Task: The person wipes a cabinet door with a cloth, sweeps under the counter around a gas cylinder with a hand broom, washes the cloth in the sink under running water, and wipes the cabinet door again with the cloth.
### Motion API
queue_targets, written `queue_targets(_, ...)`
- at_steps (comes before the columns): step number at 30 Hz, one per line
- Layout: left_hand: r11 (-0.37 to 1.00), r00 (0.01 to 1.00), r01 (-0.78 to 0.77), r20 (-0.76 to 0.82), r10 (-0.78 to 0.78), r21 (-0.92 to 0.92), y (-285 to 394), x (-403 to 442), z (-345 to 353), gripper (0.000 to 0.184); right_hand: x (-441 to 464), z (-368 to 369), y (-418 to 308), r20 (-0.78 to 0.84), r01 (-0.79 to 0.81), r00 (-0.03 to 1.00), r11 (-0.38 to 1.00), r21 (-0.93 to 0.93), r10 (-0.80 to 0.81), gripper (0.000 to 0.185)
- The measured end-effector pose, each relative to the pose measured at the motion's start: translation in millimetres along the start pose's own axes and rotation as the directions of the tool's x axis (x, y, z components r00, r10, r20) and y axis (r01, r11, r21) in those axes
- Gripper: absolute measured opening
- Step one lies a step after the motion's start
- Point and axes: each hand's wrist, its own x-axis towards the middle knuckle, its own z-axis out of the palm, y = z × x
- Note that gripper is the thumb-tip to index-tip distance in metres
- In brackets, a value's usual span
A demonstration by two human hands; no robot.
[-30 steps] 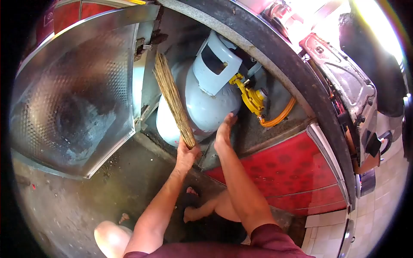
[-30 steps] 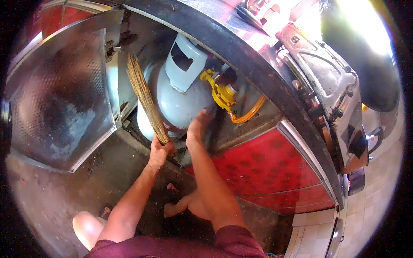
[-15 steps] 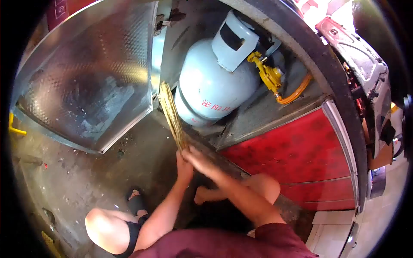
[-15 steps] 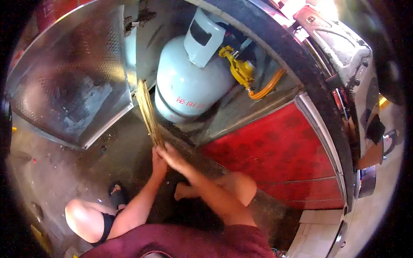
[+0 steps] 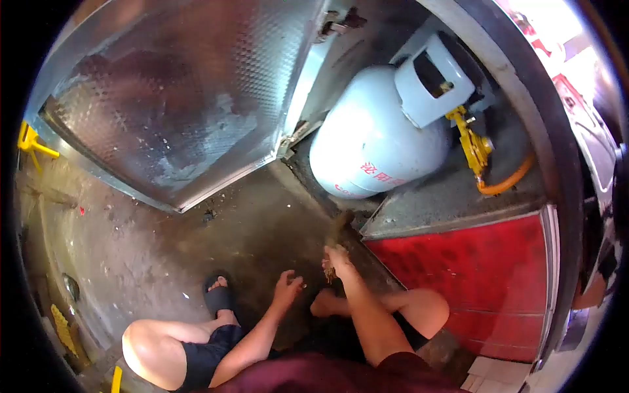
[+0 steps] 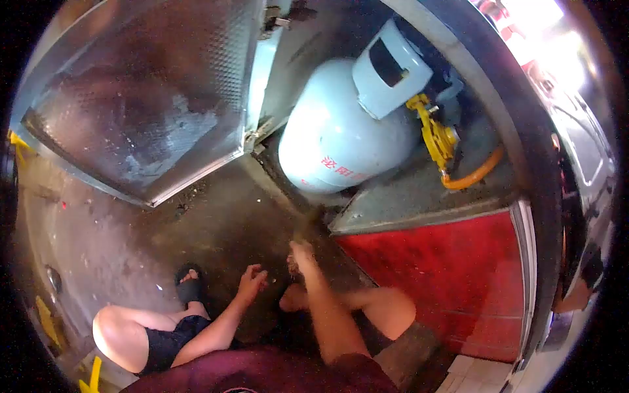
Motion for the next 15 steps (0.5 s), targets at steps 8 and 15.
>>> queue_targets(8,0.999,0.990,0.033,-0.140,-0.035,-0.018,-17.2,15.6,-17.5,0.043,3.8,37.8,-47.4,0.007,0.237,0.969,0.920,-0.313,-0.247,0.032)
queue_targets(15,0.997,0.987,0.002,-0.160,-0.014,-0.079,-8.4,28.6,-25.8,0.036,9.9,93.3,-140.1,-0.209,0.362,0.885,0.898,-0.252,-0.415,0.045)
